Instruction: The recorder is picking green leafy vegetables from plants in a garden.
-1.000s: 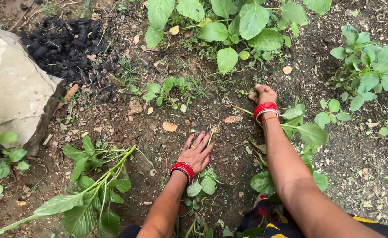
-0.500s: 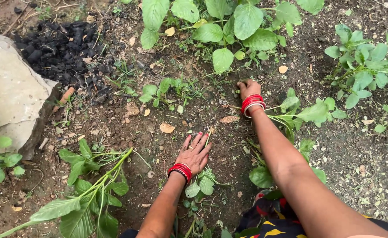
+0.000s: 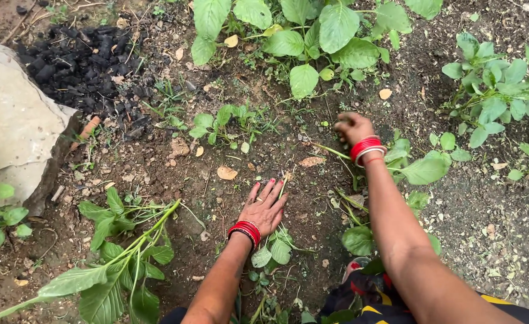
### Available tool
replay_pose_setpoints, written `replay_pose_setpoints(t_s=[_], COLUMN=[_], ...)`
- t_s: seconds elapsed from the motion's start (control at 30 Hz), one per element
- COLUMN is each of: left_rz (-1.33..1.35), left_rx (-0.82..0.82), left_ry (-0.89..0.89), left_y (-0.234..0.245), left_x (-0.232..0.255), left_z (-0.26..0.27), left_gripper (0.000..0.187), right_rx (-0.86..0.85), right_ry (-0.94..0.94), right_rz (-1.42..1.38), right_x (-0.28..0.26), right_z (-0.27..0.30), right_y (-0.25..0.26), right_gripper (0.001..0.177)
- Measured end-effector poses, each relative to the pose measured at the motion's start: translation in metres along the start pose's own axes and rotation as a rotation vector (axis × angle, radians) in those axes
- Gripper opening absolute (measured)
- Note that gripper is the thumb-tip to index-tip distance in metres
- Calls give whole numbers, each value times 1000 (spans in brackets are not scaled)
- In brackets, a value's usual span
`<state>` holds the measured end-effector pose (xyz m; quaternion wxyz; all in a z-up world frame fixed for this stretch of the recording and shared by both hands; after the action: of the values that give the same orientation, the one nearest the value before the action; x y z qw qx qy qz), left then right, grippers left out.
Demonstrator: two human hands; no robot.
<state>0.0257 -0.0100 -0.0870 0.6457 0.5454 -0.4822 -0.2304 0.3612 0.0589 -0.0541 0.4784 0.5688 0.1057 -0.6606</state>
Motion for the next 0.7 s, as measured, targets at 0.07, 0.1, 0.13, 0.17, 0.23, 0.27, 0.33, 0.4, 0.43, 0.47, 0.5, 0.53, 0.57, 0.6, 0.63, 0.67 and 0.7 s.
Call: replay_pose_setpoints(t_s=[0.07, 0.1, 0.13, 0.17, 0.23, 0.27, 0.33, 0.4, 0.43, 0.47, 0.5, 0.53, 0.57, 0.6, 0.63, 0.67, 0.7], left_rz=[6, 4, 3, 4, 7, 10, 13, 13, 17, 21, 22, 26, 26, 24, 16, 7, 5], left_rx=[-17, -16, -18, -19, -9, -1, 2, 4, -1, -6, -3, -4, -6, -5, -4, -3, -1], left_ry=[5, 4, 6, 10, 8, 4, 4, 2, 5, 8, 8, 7, 7, 8, 5, 1, 0], left_y=[2, 3, 3, 4, 2, 1, 2, 3, 2, 1, 0, -1, -1, -2, -2, -3, -5], left_x=[0, 0, -1, 0, -1, -1, 0, -1, -1, -2, -1, -1, -1, -2, -2, -1, -1], left_z=[0, -1, -1, 0, 0, 0, 1, 1, 1, 1, 0, 0, 0, 1, 2, 2, 1], left_gripper=[54, 54, 54, 54, 54, 54, 53, 53, 52, 51, 51, 51, 51, 51, 51, 52, 52], right_rx=[-91, -90, -33, 21, 98, 178, 162, 137, 149, 158, 159, 123, 85, 84, 117, 148, 151], right_ry=[-40, -38, 225, 490, 562, 631, 296, -36, 23, 81, 84, 78, 72, 74, 185, 295, 297], right_rz=[301, 299, 424, 549, 631, 712, 511, 299, 58, -184, -182, -157, -136, -137, 131, 400, 399], right_x=[-24, 6, 10, 16, 37, 44, 32, 69, 88, 107, 105, 103, 101, 80, 48, 17, 19], right_z=[28, 11, -4, -14, -24, -27, -12, -19, -35, -52, -49, -47, -45, -30, -14, 4, 1], right_y=[-25, -25, -25, -28, -26, -24, -15, -9, -4, 3, 2, -2, -9, -13, -14, -19, -22], right_gripper=[34, 34, 30, 27, 18, 9, 8, 10, 8, 6, 6, 8, 10, 10, 18, 27, 27])
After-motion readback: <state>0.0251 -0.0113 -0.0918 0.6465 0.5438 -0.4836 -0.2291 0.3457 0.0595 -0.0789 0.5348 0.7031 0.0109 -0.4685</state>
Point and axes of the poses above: each hand's wrist, its own z-axis away from the middle knuckle, its own y-axis out of the back of the hand, x = y × z, the point moved 10 cm from there along -z, towards the middle knuckle, and after that the axes turned 4 degrees about x, right-handed, at the moved point
